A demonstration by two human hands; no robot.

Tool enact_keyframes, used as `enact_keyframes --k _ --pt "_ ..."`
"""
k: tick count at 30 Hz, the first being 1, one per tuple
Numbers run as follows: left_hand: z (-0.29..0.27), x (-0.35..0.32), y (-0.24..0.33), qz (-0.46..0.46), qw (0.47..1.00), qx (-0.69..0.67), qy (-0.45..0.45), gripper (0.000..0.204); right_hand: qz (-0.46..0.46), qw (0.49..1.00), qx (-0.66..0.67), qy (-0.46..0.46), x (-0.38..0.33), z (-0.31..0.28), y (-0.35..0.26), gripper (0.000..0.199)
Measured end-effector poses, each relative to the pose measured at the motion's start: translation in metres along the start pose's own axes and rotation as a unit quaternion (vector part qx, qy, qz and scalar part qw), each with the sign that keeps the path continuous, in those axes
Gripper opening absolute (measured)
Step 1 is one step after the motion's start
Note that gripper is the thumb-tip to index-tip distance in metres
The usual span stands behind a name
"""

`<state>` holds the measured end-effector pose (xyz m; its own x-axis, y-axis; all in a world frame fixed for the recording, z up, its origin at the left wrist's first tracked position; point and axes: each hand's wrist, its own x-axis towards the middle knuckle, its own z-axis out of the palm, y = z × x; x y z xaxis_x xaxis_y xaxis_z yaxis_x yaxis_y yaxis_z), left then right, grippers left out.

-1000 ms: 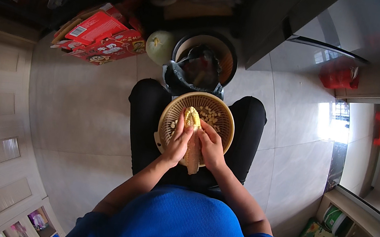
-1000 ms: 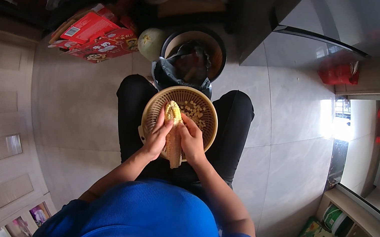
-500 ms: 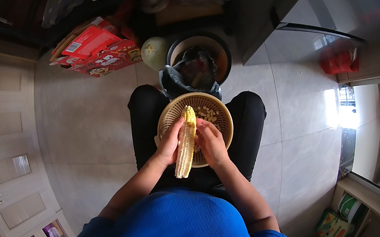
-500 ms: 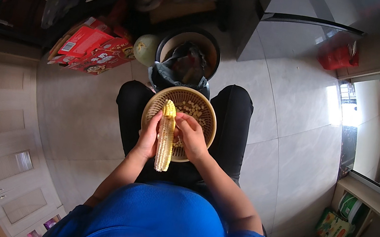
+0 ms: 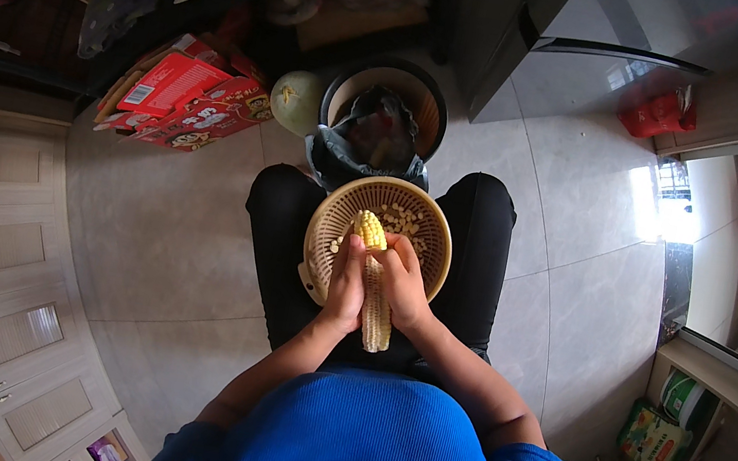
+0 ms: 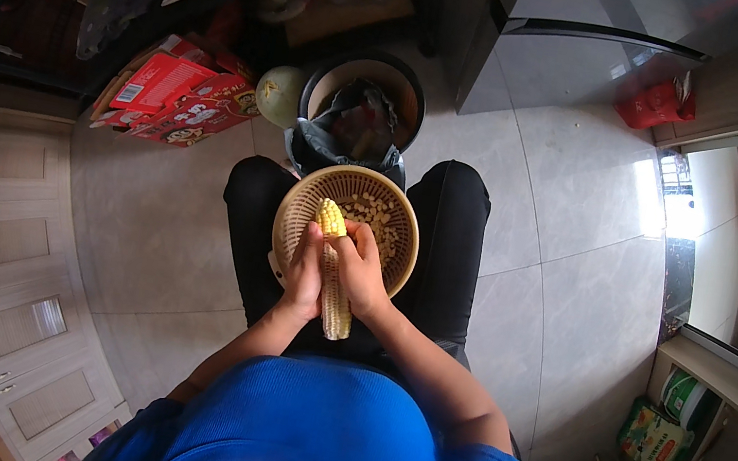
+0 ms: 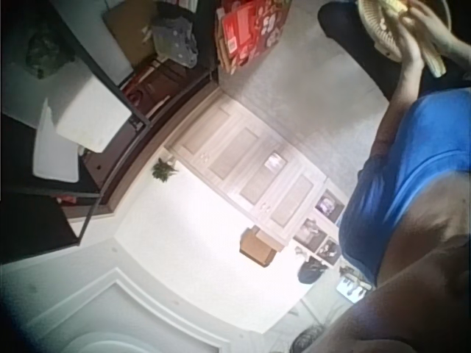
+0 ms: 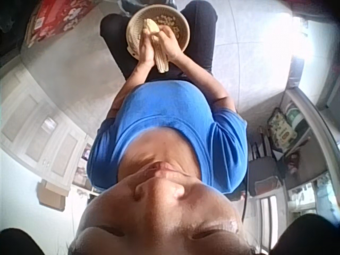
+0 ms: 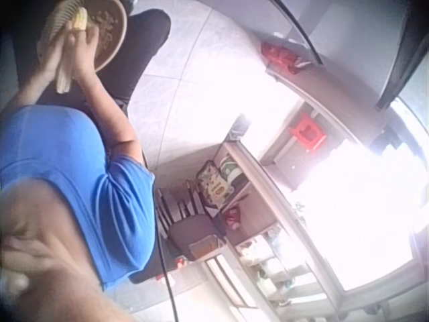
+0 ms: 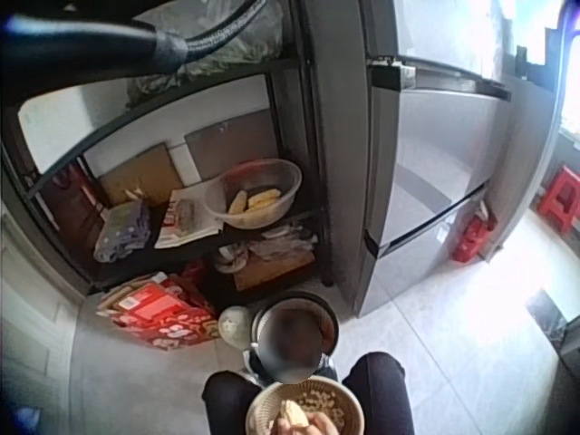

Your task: The person sits on the floor and removes corn kernels from a cob by hand, placing them into a woven basket held on their lap. The person rotates the cob and continues to strip kernels until the cob is mostly bare.

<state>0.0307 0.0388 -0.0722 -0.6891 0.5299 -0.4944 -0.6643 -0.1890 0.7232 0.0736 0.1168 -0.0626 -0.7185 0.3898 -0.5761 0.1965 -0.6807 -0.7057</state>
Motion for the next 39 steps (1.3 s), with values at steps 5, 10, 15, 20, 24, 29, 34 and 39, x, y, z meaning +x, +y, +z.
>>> enact_keyframes --k 5,10,15,20,24,29,34,39 --pt "0.003 -0.002 0.003 -0.008 1.0 0.006 -0.004 0.047 0.037 0.995 0.095 -0.024 0.001 -0.004 0.0 0.025" --pt "0.007 -0.003 0.006 0.006 1.0 0.006 0.023 0.046 0.028 0.993 0.088 -0.07 -0.002 -0.003 -0.008 0.026" --pt "0.0 -0.001 -0.005 0.027 0.999 0.012 0.017 0.046 0.035 0.995 0.065 -0.061 0.001 -0.005 -0.005 0.028" --pt "-0.007 0.003 -0.008 0.009 1.0 0.0 0.027 0.044 -0.01 0.999 -0.003 -0.049 -0.002 -0.003 -0.002 0.029" --pt "0.002 0.0 0.0 0.037 0.999 0.009 0.0 0.043 0.037 0.996 0.065 -0.056 0.002 -0.004 -0.006 0.028" --pt "-0.008 0.004 -0.005 0.025 0.998 0.057 -0.031 0.045 0.008 0.999 0.01 -0.051 0.002 -0.002 -0.008 0.029" --pt "-0.002 0.0 0.001 0.043 0.992 0.1 -0.064 0.047 0.022 0.998 0.029 -0.056 0.003 -0.008 -0.006 0.03" --pt "-0.001 -0.001 0.002 0.034 0.993 0.088 -0.073 0.048 0.056 0.997 0.031 -0.049 0.004 -0.007 -0.014 0.03"
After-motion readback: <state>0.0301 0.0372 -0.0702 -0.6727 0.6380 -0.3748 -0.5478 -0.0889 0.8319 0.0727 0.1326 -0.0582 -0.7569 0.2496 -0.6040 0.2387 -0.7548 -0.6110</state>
